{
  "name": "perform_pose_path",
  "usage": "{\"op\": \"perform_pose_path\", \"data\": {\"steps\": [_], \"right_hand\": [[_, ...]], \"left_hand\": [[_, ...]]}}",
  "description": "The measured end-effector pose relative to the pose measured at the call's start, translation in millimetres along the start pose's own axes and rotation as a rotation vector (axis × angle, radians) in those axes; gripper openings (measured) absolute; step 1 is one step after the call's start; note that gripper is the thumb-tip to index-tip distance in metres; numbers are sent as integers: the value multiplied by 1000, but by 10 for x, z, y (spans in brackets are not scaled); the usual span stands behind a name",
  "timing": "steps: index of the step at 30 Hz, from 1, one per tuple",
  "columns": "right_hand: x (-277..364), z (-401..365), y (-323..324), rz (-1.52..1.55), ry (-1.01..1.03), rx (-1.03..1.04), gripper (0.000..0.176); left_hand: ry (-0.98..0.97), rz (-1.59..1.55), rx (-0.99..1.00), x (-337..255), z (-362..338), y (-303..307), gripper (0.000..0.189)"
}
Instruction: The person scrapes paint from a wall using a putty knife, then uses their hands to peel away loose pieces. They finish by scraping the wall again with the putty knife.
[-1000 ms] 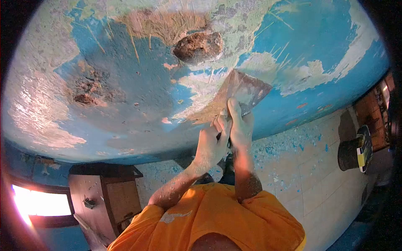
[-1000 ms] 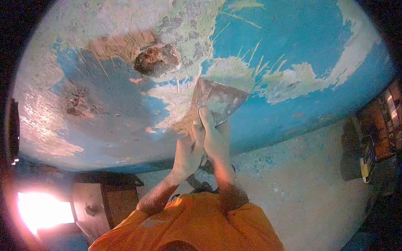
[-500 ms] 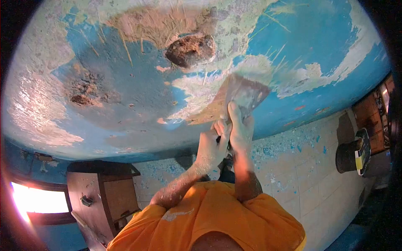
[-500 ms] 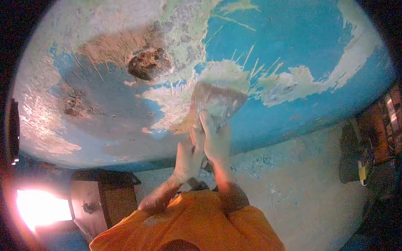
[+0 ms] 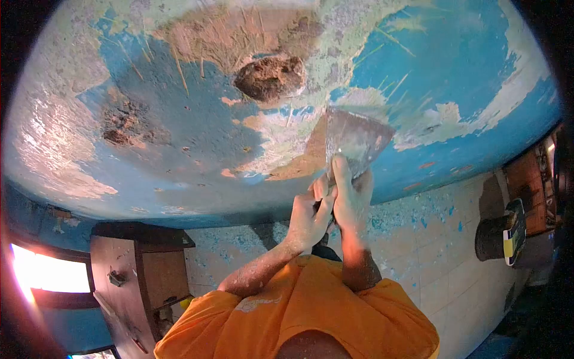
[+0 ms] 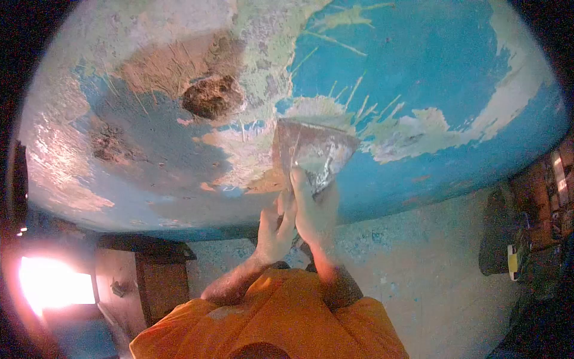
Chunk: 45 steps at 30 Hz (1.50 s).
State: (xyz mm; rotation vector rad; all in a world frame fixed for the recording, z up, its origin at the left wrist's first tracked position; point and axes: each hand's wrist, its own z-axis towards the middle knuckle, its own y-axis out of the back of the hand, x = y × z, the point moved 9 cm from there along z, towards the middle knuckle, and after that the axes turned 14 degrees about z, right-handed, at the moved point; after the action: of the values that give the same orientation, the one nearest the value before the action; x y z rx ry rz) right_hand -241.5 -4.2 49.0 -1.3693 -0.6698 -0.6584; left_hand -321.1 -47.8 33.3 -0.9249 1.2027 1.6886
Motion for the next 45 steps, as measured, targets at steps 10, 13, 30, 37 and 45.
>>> {"op": "perform_pose_path", "data": {"steps": [10,13,30,37,45], "right_hand": [[83,116,-170,100,-228,232,23],[24,112,-185,73,-253,240,23],[183,157,-152,129,-196,103,23],[119,137,-105,130,-283,113,22],[179,171,-75,77,-152,50,31]], "left_hand": [[188,-349,21,-63,-87,-120,32],[326,-468,86,-101,-97,-132,33],[445,-508,124,-147,20,-186,36],[503,-518,162,-106,-12,-213,36],[380,-653,206,-122,0,-327,35]]}}
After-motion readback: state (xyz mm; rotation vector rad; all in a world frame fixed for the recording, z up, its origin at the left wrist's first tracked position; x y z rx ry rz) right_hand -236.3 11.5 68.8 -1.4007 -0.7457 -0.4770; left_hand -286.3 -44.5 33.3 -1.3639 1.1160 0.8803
